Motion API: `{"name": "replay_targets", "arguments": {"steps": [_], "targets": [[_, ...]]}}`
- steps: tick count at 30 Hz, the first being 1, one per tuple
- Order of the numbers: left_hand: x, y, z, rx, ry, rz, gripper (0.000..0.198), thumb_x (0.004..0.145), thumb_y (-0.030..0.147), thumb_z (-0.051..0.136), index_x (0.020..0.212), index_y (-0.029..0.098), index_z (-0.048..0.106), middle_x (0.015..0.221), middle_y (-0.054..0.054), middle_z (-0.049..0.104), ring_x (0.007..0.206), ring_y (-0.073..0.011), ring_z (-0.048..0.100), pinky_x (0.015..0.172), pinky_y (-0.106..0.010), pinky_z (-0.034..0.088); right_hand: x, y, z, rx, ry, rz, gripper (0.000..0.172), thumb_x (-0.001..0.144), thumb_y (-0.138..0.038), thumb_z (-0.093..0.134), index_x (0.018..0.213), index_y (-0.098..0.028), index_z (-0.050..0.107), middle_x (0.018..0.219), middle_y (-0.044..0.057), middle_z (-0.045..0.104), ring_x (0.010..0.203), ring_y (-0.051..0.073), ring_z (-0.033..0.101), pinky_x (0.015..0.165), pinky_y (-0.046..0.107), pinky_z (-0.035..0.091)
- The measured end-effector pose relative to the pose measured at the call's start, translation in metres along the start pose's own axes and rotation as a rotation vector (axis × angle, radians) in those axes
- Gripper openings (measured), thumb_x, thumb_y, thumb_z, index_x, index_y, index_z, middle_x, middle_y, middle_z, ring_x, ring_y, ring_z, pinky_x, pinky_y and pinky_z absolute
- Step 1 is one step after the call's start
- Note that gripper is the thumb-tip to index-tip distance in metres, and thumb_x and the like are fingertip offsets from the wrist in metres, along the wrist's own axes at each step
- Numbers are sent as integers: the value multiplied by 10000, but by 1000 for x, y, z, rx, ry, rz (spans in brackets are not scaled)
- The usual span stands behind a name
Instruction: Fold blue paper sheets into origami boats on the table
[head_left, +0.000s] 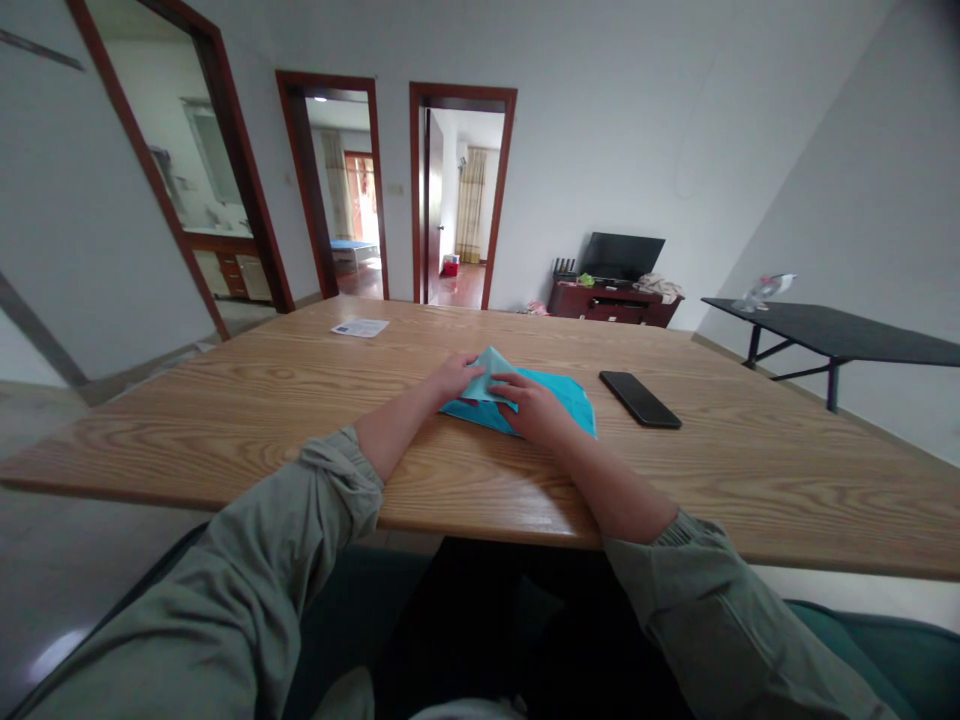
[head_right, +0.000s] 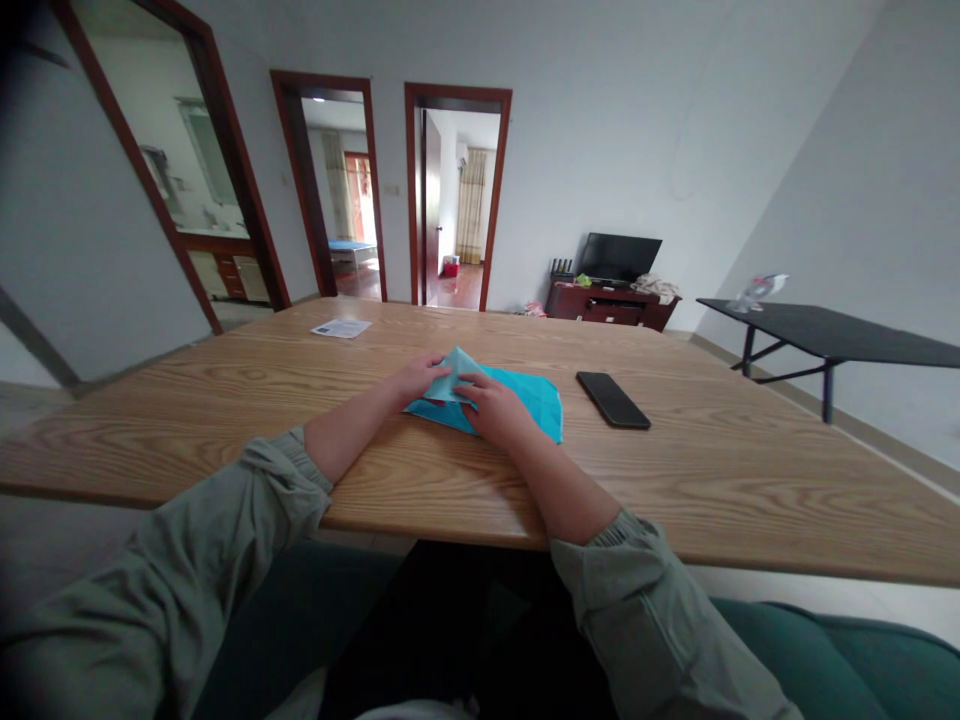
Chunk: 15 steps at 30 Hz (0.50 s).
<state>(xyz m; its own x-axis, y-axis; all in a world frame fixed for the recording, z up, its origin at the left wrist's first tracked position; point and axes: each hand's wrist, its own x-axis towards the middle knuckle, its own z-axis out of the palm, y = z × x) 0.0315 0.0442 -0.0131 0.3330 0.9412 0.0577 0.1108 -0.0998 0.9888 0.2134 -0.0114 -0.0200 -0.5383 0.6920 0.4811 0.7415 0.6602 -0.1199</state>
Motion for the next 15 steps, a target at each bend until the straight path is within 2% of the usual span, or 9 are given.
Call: {"name": "replay_targets", "arguments": {"steps": [3, 6, 10, 15], "targets": [[-3, 0, 3, 105, -105, 45, 218, 831, 280, 556, 1016, 174, 600, 754, -13, 637, 585, -124, 602, 500, -220, 494, 1, -1, -1, 55, 16, 1, 237, 886, -248, 527, 1060, -272, 686, 1208, 28, 629, 1065, 183, 611, 952, 315, 465], [-6, 2, 4, 148, -199, 51, 234, 843, 312, 555, 1038, 186, 587, 788, -20, 659, 643, -137, 642, 526, -209, 490, 2, -2, -4, 107, 39, 93, 209, 883, -282, 549, 1059, -304, 659, 1098, 3, 675, 1002, 174, 627, 892, 296, 473], [-9, 5, 5, 136, -221, 71, 359, 843, 451, 567, 1086, 187, 576, 877, -45, 674, 682, -149, 668, 546, -208, 491, 3, 0, -5, 123, 169, 265, 345, 843, -381, 602, 1175, -293, 574, 1081, 30, 666, 990, 203, 615, 861, 330, 474], [-12, 5, 5, 98, -285, 138, 543, 780, 626, 580, 1090, 180, 576, 931, -76, 679, 749, -196, 693, 584, -247, 518, 3, 7, -3, 140, 406, 271, 510, 826, -435, 610, 1280, -239, 486, 1134, 96, 600, 992, 232, 590, 882, 389, 477]]}}
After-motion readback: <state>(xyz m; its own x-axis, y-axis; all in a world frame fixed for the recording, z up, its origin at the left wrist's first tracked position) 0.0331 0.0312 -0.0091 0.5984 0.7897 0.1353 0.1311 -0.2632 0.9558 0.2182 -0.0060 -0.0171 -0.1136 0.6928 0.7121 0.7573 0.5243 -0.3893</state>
